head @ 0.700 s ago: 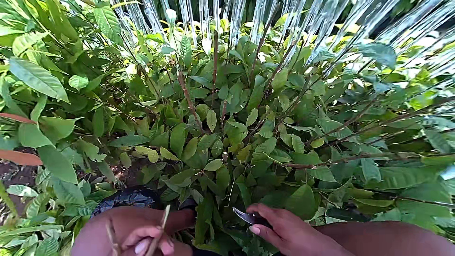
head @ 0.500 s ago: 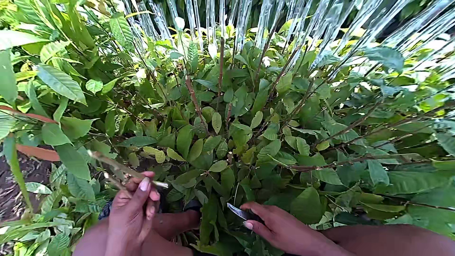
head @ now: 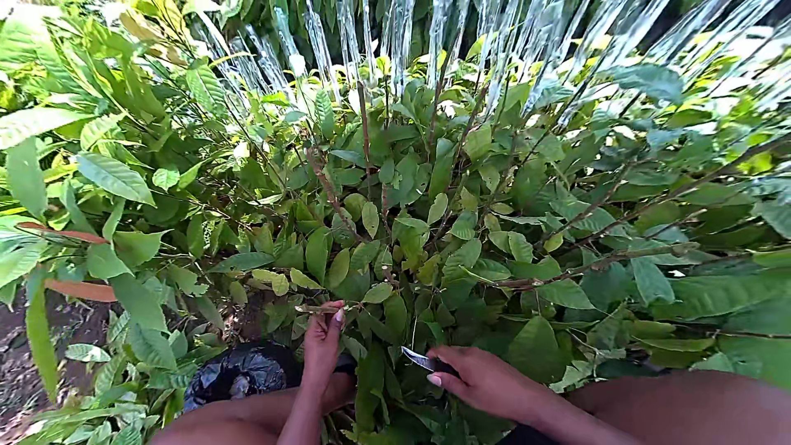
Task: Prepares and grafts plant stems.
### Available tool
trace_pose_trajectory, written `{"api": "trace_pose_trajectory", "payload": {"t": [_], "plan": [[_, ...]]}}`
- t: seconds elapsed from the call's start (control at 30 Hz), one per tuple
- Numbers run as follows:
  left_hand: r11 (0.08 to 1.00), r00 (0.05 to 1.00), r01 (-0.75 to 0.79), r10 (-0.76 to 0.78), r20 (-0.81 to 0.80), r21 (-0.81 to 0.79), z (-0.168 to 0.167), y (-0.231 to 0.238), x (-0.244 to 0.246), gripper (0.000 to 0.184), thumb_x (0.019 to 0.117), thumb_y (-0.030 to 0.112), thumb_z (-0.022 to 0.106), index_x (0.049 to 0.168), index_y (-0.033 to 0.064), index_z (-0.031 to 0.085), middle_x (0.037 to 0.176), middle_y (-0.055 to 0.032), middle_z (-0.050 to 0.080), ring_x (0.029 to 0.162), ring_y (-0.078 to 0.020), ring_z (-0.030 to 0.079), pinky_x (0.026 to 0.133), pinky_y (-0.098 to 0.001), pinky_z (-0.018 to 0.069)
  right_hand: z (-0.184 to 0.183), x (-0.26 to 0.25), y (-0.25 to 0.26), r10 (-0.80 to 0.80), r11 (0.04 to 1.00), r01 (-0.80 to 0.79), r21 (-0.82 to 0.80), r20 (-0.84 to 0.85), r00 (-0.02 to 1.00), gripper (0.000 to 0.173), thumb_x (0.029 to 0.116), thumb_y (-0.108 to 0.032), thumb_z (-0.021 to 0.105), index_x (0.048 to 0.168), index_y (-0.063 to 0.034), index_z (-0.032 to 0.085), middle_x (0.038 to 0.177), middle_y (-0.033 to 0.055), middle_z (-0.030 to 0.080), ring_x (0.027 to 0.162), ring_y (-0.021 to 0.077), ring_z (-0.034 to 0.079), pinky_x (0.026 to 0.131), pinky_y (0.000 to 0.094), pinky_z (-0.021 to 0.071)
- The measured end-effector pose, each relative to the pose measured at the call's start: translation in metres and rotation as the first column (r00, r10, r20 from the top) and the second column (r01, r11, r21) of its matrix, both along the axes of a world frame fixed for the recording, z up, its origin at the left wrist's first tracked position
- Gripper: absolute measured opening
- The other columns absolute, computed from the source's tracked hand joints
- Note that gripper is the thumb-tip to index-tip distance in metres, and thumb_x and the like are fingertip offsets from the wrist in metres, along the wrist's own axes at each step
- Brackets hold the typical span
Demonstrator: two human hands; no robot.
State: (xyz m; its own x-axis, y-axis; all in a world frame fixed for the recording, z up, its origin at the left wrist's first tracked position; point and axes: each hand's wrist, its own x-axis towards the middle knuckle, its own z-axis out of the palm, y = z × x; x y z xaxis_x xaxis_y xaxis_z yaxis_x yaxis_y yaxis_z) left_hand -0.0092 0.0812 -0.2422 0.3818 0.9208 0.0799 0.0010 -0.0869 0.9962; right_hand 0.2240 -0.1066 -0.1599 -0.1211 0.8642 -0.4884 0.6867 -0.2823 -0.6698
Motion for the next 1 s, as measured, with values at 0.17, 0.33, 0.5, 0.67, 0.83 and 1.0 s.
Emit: {"api": "trace_pose_trajectory", "payload": {"t": [0.17,0.33,0.5,0.67,0.83,1.0], "plan": [[0.995,0.996,-0.053,0.059,-0.068,0.081,0.021,0.007,0.005,0.029,0.1031,0.007,0.054,0.128,-0.0087,0.055,0.122,-0.0144,0.067,0.106,-0.0167,0.068,0.094,-0.0348,0.0584,0.003,0.003,-0.006,-0.035,0.999,0.035,0.023,-0.013,0.999,0.048,0.1070,-0.040,0.052,0.142,-0.0085,0.055,0.122,0.0204,0.067,0.110,0.0366,0.067,0.097,0.0564,0.0521],[0.921,0.966,-0.233,0.257,-0.038,0.312,0.146,0.063,-0.020,0.028,0.1051,0.015,0.051,0.128,-0.0007,0.052,0.086,0.0031,0.062,0.066,-0.0033,0.060,0.061,-0.0216,0.0541,0.008,0.002,-0.004,-0.141,0.982,0.158,0.104,-0.156,0.978,0.043,0.1089,-0.031,0.049,0.142,-0.0038,0.054,0.114,0.0219,0.067,0.094,0.0332,0.069,0.088,0.0507,0.0562],[0.961,0.988,-0.142,0.151,-0.020,0.236,0.228,0.139,-0.032,0.024,0.1105,0.016,0.042,0.132,0.0066,0.047,0.078,-0.0023,0.071,0.061,-0.0109,0.069,0.056,-0.0261,0.0589,0.018,-0.028,0.019,-0.167,0.952,0.258,0.163,-0.428,0.888,0.041,0.1097,-0.024,0.045,0.142,-0.0007,0.054,0.100,0.0139,0.069,0.085,0.0204,0.068,0.082,0.0387,0.0573],[0.991,0.989,-0.136,0.135,-0.063,-0.002,0.214,0.211,-0.009,0.030,0.1122,0.022,0.040,0.135,0.0047,0.049,0.095,-0.0094,0.075,0.072,-0.0159,0.073,0.063,-0.0299,0.0591,0.040,-0.070,0.075,-0.156,0.929,0.293,0.227,-0.478,0.864,0.041,0.1103,-0.020,0.043,0.145,0.0007,0.052,0.110,0.0142,0.069,0.092,0.0190,0.067,0.086,0.0361,0.0560],[0.988,0.998,-0.057,0.052,-0.041,-0.147,0.191,0.269,0.038,0.030,0.1123,0.022,0.040,0.135,0.0035,0.048,0.095,-0.0116,0.074,0.070,-0.0164,0.072,0.063,-0.0292,0.0583,0.047,-0.104,0.158,-0.257,0.840,0.490,0.234,-0.623,0.739,0.050,0.1107,-0.027,0.035,0.157,-0.0081,0.036,0.103,0.0070,0.067,0.082,0.0136,0.065,0.075,0.0318,0.0558],[0.966,0.984,0.157,-0.172,-0.055,-0.208,0.159,0.302,0.098,0.035,0.1125,0.026,0.040,0.141,0.0061,0.045,0.109,-0.0132,0.073,0.077,-0.0196,0.072,0.065,-0.0317,0.0580,0.035,-0.115,0.243,-0.365,0.661,0.723,0.202,-0.755,0.545,0.049,0.1119,-0.023,0.032,0.157,-0.0055,0.033,0.098,0.0083,0.067,0.081,0.0160,0.067,0.072,0.0322,0.0583]]}}
